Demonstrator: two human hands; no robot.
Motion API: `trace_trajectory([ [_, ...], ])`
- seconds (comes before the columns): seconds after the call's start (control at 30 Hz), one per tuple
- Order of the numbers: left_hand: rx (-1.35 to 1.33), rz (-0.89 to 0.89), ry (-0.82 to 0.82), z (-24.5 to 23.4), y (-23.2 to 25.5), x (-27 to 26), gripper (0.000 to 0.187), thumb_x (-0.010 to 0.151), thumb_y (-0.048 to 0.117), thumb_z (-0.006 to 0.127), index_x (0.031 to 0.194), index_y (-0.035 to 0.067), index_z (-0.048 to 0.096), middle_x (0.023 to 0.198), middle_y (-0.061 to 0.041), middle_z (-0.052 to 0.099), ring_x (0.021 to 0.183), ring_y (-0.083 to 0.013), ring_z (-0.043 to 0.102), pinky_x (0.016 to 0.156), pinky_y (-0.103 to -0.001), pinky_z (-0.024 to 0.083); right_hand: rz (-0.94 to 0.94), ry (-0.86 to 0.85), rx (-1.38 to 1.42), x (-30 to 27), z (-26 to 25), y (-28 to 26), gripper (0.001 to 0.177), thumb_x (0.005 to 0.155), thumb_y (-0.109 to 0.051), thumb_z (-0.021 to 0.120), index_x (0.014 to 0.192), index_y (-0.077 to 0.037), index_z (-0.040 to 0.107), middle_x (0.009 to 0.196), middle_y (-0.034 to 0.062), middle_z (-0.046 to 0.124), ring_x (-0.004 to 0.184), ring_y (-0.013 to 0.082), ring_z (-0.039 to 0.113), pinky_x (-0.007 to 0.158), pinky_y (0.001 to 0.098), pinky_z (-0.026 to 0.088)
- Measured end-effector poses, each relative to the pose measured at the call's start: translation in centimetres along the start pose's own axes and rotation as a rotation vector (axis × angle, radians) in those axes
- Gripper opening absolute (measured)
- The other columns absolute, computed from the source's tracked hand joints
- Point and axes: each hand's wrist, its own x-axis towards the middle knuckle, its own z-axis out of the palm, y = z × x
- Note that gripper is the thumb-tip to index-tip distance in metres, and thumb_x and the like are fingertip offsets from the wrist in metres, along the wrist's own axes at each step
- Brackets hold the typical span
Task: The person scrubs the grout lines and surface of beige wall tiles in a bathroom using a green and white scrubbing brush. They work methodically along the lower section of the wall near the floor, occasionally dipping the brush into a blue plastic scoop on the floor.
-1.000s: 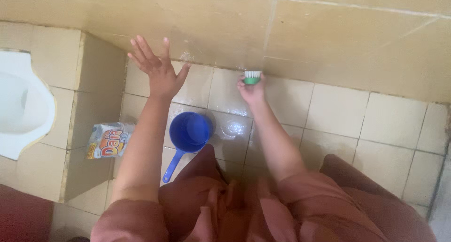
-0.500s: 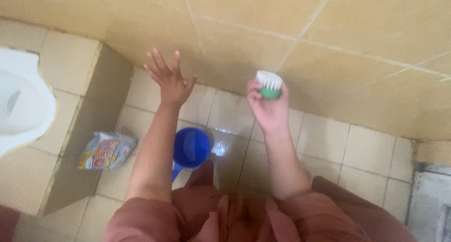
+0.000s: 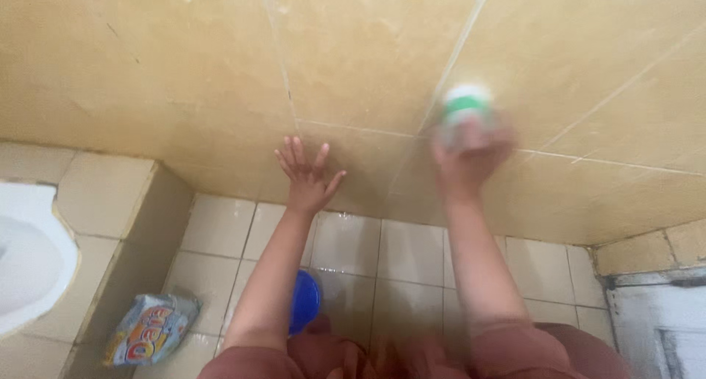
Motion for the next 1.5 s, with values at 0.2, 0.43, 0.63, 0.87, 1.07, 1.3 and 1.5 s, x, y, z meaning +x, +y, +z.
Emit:
trace_trajectory([
  [0.2, -0.040, 0.033, 0.002, -0.2, 2.3, 1.7, 0.091, 0.091, 0.056, 0.076, 0.162, 0.033, 0.024, 0.170, -0.018, -0.007, 0.157, -0.0467, -0.007, 0.121, -0.075, -0.003, -0.174, -0.142, -0.221, -0.3, -3.0, 3.4, 0.074, 0.085, -0.039, 0.086, 0.136, -0.035, 0.033, 0.146, 0.0136, 0.038, 0.134, 0.0378, 0.038, 0.099, 0.0622, 0.032],
  [0.43, -0.074, 0.073, -0.002, -0.8, 5.0, 3.5, 0.092, 0.093, 0.054, 0.077, 0.162, 0.032, 0.020, 0.169, -0.021, -0.013, 0.157, -0.0470, -0.012, 0.122, -0.075, -0.002, -0.088, -0.003, -0.056, 4.2, -2.5, 2.2, 0.063, 0.096, -0.044, 0.079, 0.142, -0.033, 0.038, 0.149, 0.0136, 0.039, 0.138, 0.0403, 0.040, 0.104, 0.0643, 0.035],
  [0.63, -0.108, 0.126, -0.005, -1.9, 7.9, 5.0, 0.094, 0.091, 0.055, 0.077, 0.161, 0.031, 0.019, 0.167, -0.021, -0.012, 0.156, -0.0477, -0.011, 0.121, -0.075, -0.002, -0.549, -0.175, -0.377, 2.1, -3.4, 3.4, 0.063, 0.096, -0.051, 0.078, 0.148, -0.051, 0.044, 0.147, 0.0100, 0.040, 0.125, 0.0340, 0.042, 0.090, 0.0543, 0.035],
  [0.87, -0.144, 0.172, -0.010, -3.8, 10.8, 7.4, 0.094, 0.091, 0.052, 0.078, 0.161, 0.030, 0.019, 0.167, -0.022, -0.011, 0.156, -0.0479, -0.010, 0.122, -0.075, -0.001, 0.178, -0.007, -0.151, 6.2, -6.5, 14.5, 0.064, 0.090, -0.032, 0.078, 0.139, -0.027, 0.037, 0.150, 0.0129, 0.040, 0.141, 0.0364, 0.041, 0.112, 0.0645, 0.034],
  [1.07, -0.006, 0.207, 0.065, -1.7, 13.6, 14.2, 0.095, 0.096, 0.060, 0.075, 0.163, 0.030, 0.014, 0.168, -0.021, -0.015, 0.156, -0.0451, -0.012, 0.122, -0.076, -0.002, -0.261, -0.080, -0.158, 2.4, -3.0, 8.1, 0.083, 0.072, -0.051, 0.088, 0.137, -0.038, 0.039, 0.149, 0.0166, 0.039, 0.129, 0.0417, 0.041, 0.092, 0.0632, 0.035],
  [1.3, 0.080, -0.042, 0.135, -1.0, 13.7, 12.2, 0.102, 0.095, 0.065, 0.069, 0.166, 0.029, 0.005, 0.167, -0.020, -0.025, 0.156, -0.0441, -0.020, 0.121, -0.075, -0.007, 0.030, -0.052, -0.302, 3.9, -5.4, 16.4, 0.093, 0.079, -0.047, 0.088, 0.149, -0.037, 0.028, 0.151, 0.0152, 0.036, 0.140, 0.0427, 0.035, 0.097, 0.0795, 0.023],
  [1.5, 0.032, -0.300, 0.067, 1.2, 11.8, 9.5, 0.123, 0.091, 0.073, 0.068, 0.164, 0.014, -0.010, 0.161, -0.031, -0.030, 0.149, -0.0508, -0.028, 0.113, -0.081, -0.012, 0.152, 0.187, -0.104, 8.2, -4.7, 12.4, 0.087, 0.093, -0.027, 0.080, 0.158, -0.027, 0.022, 0.155, 0.0137, 0.034, 0.149, 0.0380, 0.032, 0.118, 0.0647, 0.031],
])
